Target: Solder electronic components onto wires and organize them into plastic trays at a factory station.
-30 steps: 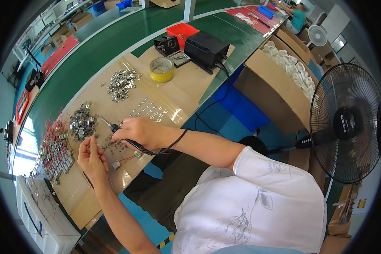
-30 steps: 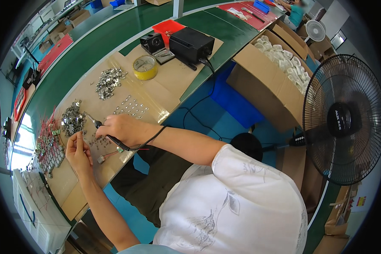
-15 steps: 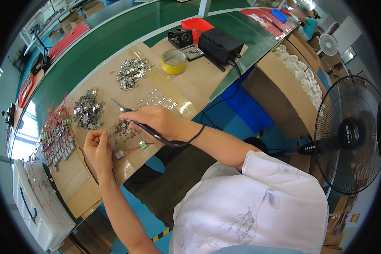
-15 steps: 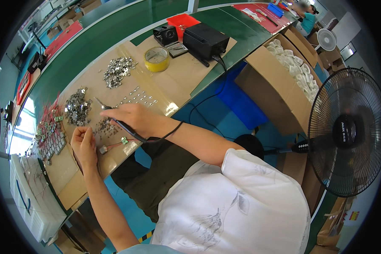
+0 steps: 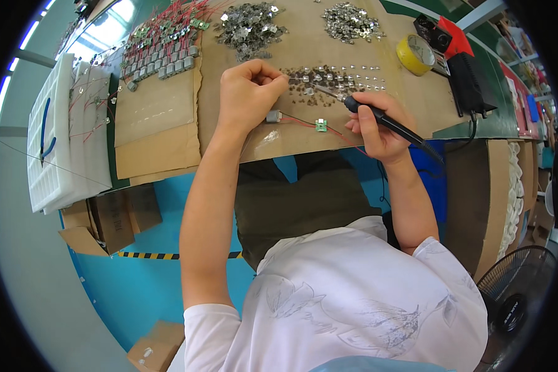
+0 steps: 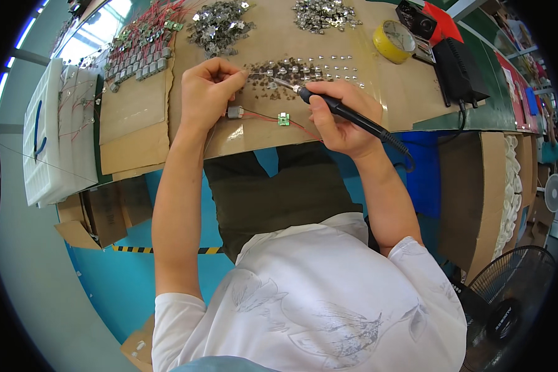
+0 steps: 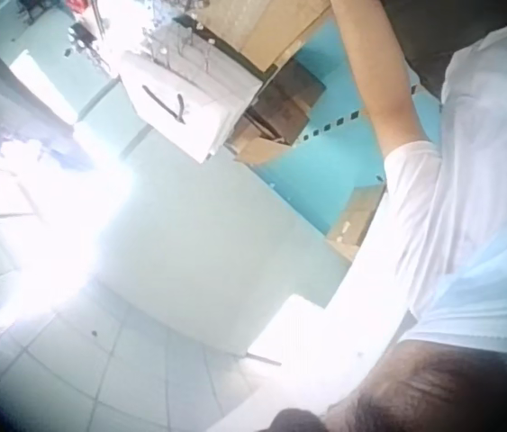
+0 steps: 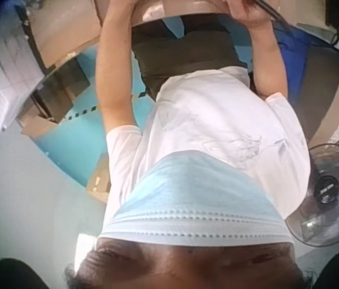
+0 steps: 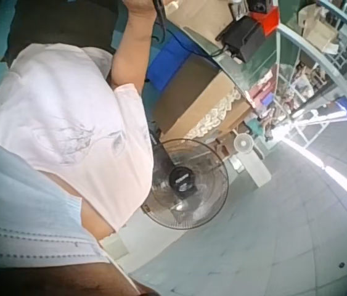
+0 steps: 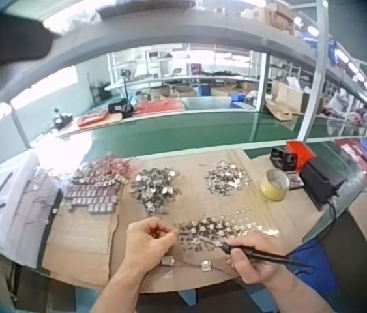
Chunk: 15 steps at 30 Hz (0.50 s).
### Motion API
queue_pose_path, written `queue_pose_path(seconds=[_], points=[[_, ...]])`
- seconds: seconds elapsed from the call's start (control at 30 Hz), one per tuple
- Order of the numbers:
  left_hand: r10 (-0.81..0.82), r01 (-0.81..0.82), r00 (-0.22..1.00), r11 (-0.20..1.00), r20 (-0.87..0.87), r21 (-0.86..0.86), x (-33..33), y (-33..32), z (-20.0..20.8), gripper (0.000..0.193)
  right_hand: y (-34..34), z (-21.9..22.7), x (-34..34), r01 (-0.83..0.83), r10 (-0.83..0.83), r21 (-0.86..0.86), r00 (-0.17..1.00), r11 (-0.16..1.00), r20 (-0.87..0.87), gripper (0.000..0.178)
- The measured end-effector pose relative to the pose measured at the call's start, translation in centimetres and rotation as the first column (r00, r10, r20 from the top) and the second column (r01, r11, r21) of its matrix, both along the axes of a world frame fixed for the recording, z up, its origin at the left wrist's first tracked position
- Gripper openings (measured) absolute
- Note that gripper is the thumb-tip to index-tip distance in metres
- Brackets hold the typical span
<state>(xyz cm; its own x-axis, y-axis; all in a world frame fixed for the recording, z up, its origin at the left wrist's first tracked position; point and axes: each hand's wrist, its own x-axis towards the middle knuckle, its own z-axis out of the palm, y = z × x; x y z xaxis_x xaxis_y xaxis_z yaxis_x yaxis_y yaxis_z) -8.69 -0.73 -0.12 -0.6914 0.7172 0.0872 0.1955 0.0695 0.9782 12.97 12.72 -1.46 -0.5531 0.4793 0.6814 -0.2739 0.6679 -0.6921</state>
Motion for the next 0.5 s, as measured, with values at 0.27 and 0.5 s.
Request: queue_pose_path(seconds=[0.27, 0.5], points=[[-0.056, 0.048, 0.996, 0.993, -0.064, -0.111, -0.2, -0.4, 0.6, 0.013, -0.1, 1.1, -0.2, 0.024, -0.034, 0.145, 0.997, 0.989, 0.064, 0.013], [-0.071, 0.046, 0.988, 0.984, -0.139, -0.175, 0.3, -0.4, 1.2, 0.011, -0.1, 0.8, -0.5, 0.023, -0.035, 0.128, 0.995, 0.992, 0.094, 0.012]])
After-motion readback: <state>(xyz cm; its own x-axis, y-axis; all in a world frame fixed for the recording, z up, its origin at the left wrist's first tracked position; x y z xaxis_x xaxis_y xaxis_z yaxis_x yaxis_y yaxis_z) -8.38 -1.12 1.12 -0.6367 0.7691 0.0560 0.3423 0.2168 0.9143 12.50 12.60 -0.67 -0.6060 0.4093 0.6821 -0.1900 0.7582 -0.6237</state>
